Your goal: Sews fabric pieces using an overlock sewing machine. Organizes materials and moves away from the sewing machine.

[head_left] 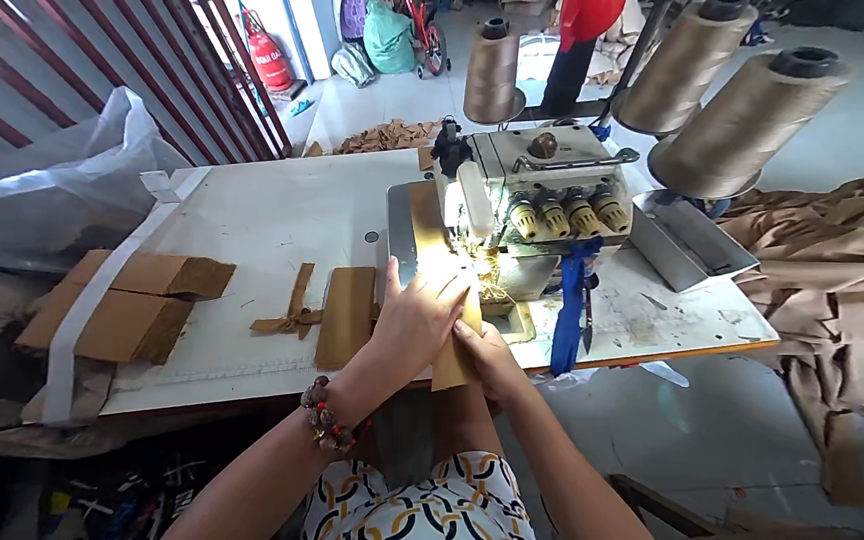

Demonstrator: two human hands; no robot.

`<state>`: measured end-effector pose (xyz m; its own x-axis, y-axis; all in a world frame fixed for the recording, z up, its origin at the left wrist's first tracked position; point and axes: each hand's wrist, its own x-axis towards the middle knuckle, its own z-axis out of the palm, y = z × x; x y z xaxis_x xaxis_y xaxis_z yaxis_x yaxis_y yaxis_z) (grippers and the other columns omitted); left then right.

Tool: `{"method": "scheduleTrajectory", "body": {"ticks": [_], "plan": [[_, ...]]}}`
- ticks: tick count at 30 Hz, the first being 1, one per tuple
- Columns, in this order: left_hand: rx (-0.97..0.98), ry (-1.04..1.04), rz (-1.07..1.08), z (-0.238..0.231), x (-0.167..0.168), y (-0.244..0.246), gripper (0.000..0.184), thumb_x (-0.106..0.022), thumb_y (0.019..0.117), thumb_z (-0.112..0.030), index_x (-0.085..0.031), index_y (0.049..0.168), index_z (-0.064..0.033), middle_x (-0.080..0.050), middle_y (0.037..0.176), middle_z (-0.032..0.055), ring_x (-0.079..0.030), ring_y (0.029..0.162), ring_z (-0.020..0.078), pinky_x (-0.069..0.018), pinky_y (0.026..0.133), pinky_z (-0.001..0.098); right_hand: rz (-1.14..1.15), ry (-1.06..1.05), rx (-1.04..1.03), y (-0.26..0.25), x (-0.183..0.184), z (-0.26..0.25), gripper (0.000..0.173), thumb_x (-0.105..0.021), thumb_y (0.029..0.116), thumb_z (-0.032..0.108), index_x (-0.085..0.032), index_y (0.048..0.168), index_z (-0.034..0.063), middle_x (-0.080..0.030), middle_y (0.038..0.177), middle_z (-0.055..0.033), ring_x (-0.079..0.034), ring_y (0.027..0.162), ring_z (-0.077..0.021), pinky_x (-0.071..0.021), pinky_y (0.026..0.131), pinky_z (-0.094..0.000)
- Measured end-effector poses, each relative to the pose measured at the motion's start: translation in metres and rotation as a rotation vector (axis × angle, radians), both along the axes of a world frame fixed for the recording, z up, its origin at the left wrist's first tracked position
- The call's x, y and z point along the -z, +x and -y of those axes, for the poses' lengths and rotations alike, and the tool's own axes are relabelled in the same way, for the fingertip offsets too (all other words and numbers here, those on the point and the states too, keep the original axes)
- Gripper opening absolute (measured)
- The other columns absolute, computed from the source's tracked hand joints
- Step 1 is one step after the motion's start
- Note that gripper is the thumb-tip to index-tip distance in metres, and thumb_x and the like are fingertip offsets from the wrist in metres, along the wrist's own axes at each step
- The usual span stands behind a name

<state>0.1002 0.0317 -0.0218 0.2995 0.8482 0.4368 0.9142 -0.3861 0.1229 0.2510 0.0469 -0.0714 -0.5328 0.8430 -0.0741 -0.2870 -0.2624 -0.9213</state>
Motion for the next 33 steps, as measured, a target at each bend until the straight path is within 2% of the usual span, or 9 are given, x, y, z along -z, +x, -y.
{"method": "scheduleTrajectory", "body": {"ticks": [3, 8, 12, 19, 22, 24, 27, 30, 33], "plan": [[-0.003, -0.022, -0.005, -0.004, -0.005, -0.004, 0.034, -0.054, 0.1034, -0.023, -0.069, 0.132, -0.0118, -0.069, 0.132, 0.0092, -0.063, 0.127, 0.0336, -0.0232, 0.110, 0.0802, 0.003, 0.021, 0.012, -0.005, -0.002, -0.006, 0.026, -0.039, 0.1060, 0.015, -0.061, 0.104, 0.0022, -0.072, 0.084, -0.0012, -0.071, 0.078, -0.0088, -0.0610, 0.076, -0.0289], [0.024, 0.048, 0.015, 0.000, -0.010, -0.009, 0.020, -0.060, 0.1003, -0.016, -0.078, 0.109, -0.0109, -0.074, 0.095, 0.0078, -0.072, 0.095, 0.0299, -0.0296, 0.108, 0.0785, -0.133, 0.028, -0.063, -0.009, -0.003, -0.017, 0.030, -0.032, 0.1072, 0.012, -0.060, 0.102, 0.0024, -0.073, 0.082, -0.0036, -0.072, 0.072, -0.0110, -0.0628, 0.069, -0.0273], [0.021, -0.170, 0.077, -0.020, -0.020, -0.024, 0.036, -0.055, 0.1034, -0.037, -0.073, 0.124, -0.0141, -0.072, 0.124, 0.0048, -0.065, 0.123, 0.0266, -0.0205, 0.114, 0.0778, -0.152, 0.107, -0.172, -0.009, 0.001, -0.025, 0.047, -0.022, 0.1087, 0.016, -0.064, 0.092, 0.0042, -0.073, 0.071, -0.0004, -0.071, 0.064, -0.0091, -0.0605, 0.066, -0.0246], [-0.013, -0.337, 0.161, -0.065, -0.042, -0.037, 0.043, -0.073, 0.0935, -0.038, -0.069, 0.123, -0.0071, -0.069, 0.126, 0.0141, -0.060, 0.128, 0.0344, -0.0183, 0.114, 0.0764, -0.137, 0.170, -0.210, -0.006, 0.027, -0.022, 0.045, -0.024, 0.1075, 0.017, -0.065, 0.089, 0.0089, -0.073, 0.072, 0.0021, -0.071, 0.065, -0.0090, -0.0603, 0.065, -0.0257], [-0.047, -0.322, 0.159, -0.074, -0.029, -0.052, 0.053, -0.071, 0.0931, -0.045, -0.065, 0.132, -0.0097, -0.059, 0.146, 0.0113, -0.047, 0.143, 0.0322, -0.0167, 0.117, 0.0744, -0.176, 0.169, -0.174, -0.006, 0.031, -0.022, 0.047, -0.023, 0.1069, 0.018, -0.059, 0.077, 0.0136, -0.072, 0.071, 0.0012, -0.071, 0.064, -0.0106, -0.0599, 0.063, -0.0264], [-0.085, -0.237, 0.241, -0.056, -0.028, -0.065, 0.046, -0.066, 0.0998, -0.034, -0.063, 0.135, -0.0042, -0.054, 0.150, 0.0160, -0.049, 0.141, 0.0359, -0.0279, 0.115, 0.0701, -0.191, 0.211, -0.147, -0.007, 0.033, -0.023, 0.051, -0.022, 0.1077, 0.020, -0.056, 0.070, 0.0164, -0.072, 0.072, 0.0012, -0.071, 0.067, -0.0110, -0.0602, 0.067, -0.0275], [-0.248, -0.264, 0.259, -0.016, -0.018, -0.096, 0.030, -0.057, 0.1057, -0.015, -0.057, 0.131, 0.0007, -0.061, 0.130, 0.0244, -0.067, 0.108, 0.0407, -0.0550, 0.092, 0.0564, -0.198, 0.242, -0.114, -0.009, 0.037, -0.022, 0.060, -0.015, 0.1087, 0.025, -0.056, 0.065, 0.0168, -0.074, 0.075, 0.0008, -0.072, 0.073, -0.0113, -0.0606, 0.072, -0.0286], [-0.360, -0.471, 0.159, -0.014, 0.021, -0.130, 0.029, -0.059, 0.1033, -0.010, -0.060, 0.128, 0.0034, -0.065, 0.117, 0.0276, -0.066, 0.106, 0.0461, -0.0529, 0.093, 0.0626, -0.165, 0.281, -0.105, -0.013, 0.038, -0.022, 0.059, -0.017, 0.1093, 0.024, -0.058, 0.069, 0.0159, -0.075, 0.084, 0.0005, -0.072, 0.084, -0.0121, -0.0599, 0.082, -0.0305], [-0.341, -0.378, 0.112, -0.014, 0.053, -0.145, 0.017, -0.058, 0.1037, -0.011, -0.066, 0.112, 0.0020, -0.065, 0.111, 0.0245, -0.063, 0.107, 0.0451, -0.0502, 0.092, 0.0624, -0.103, 0.305, -0.102, -0.013, 0.037, -0.023, 0.048, -0.025, 0.1069, 0.015, -0.069, 0.091, 0.0068, -0.074, 0.094, 0.0000, -0.071, 0.089, -0.0098, -0.0583, 0.086, -0.0287]]}}
